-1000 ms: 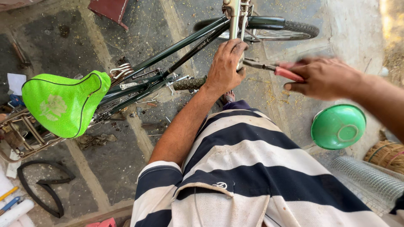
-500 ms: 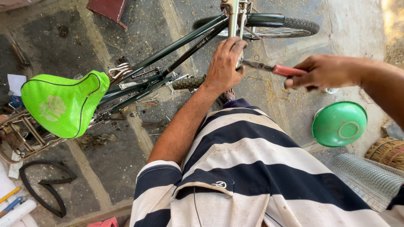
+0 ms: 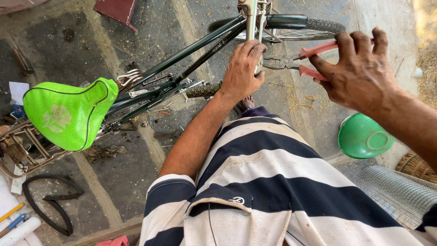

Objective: The person sits on the ground beside a bicycle and repairs it. They use a wrench on the pedal and crank, apply oil from a bottle to the bell and front assembly, tighten the bell and handlebar area with a screwdriver, and grip parts with pliers while working on the handlebar and front fork.

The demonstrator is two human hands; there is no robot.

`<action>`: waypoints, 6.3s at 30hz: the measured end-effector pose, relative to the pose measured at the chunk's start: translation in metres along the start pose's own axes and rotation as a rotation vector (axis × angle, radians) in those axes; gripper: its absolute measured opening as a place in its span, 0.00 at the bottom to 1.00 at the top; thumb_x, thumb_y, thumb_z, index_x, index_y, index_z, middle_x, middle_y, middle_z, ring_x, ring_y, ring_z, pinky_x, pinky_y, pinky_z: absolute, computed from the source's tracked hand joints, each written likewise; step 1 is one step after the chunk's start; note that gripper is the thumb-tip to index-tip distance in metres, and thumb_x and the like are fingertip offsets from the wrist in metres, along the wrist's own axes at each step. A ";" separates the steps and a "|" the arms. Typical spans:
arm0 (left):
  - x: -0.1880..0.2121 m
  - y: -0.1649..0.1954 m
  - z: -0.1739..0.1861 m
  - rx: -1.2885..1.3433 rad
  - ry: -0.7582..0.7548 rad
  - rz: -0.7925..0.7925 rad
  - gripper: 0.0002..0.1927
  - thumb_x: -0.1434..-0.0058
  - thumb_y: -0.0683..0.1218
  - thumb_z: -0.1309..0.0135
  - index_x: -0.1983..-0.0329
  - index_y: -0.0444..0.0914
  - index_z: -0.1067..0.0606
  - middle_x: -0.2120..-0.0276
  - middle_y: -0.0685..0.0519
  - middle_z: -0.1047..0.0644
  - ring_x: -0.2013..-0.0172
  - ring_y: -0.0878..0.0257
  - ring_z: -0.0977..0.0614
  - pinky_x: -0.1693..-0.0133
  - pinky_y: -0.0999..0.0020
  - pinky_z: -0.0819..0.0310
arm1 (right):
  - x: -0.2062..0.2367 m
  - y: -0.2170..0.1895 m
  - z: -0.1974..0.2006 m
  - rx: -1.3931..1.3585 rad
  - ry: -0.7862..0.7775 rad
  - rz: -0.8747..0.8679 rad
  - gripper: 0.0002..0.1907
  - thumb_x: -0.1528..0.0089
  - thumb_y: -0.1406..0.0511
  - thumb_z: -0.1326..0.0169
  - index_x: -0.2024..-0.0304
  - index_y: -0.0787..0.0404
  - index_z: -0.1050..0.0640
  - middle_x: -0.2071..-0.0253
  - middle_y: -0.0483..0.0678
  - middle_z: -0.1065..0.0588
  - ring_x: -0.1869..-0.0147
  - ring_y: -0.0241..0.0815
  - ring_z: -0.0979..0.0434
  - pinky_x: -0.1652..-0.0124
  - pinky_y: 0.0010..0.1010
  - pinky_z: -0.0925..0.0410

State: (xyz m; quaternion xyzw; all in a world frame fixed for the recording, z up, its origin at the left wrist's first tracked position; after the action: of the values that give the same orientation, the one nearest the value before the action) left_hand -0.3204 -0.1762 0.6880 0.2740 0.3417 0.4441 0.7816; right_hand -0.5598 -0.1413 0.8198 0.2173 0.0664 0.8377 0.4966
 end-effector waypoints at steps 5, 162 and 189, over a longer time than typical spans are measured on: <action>0.001 -0.004 -0.005 0.004 0.002 0.008 0.33 0.52 0.40 0.31 0.42 0.39 0.29 0.43 0.47 0.30 0.41 0.48 0.27 0.36 0.55 0.31 | -0.003 0.001 0.009 0.074 0.041 0.076 0.27 0.35 0.46 0.47 0.35 0.41 0.24 0.40 0.63 0.32 0.38 0.61 0.30 0.40 0.65 0.39; -0.059 0.015 -0.078 -0.166 0.227 0.092 0.47 0.41 0.76 0.44 0.31 0.40 0.35 0.40 0.43 0.27 0.37 0.46 0.27 0.33 0.43 0.37 | -0.073 0.008 -0.197 -1.215 0.582 0.204 0.19 0.33 0.68 0.43 0.39 0.66 0.26 0.32 0.65 0.32 0.32 0.66 0.29 0.36 0.48 0.34; -0.089 -0.002 -0.130 -0.396 0.481 0.065 0.25 0.34 0.65 0.50 0.47 0.43 0.24 0.52 0.50 0.24 0.51 0.56 0.22 0.44 0.49 0.27 | -0.111 0.027 -0.203 -1.314 0.400 0.328 0.23 0.25 0.67 0.46 0.33 0.73 0.37 0.64 0.49 0.28 0.63 0.34 0.32 0.60 0.24 0.37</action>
State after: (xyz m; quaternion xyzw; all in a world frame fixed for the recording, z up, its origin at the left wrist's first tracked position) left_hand -0.4531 -0.2396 0.6324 0.0142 0.4148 0.5790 0.7018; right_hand -0.6224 -0.2293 0.6136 -0.2784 -0.3965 0.7925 0.3705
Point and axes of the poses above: each hand's wrist, its own x-axis away from the middle knuckle, its own z-axis out of the back of the hand, y = z × x, the point moved 2 cm from there along -x, towards the middle knuckle
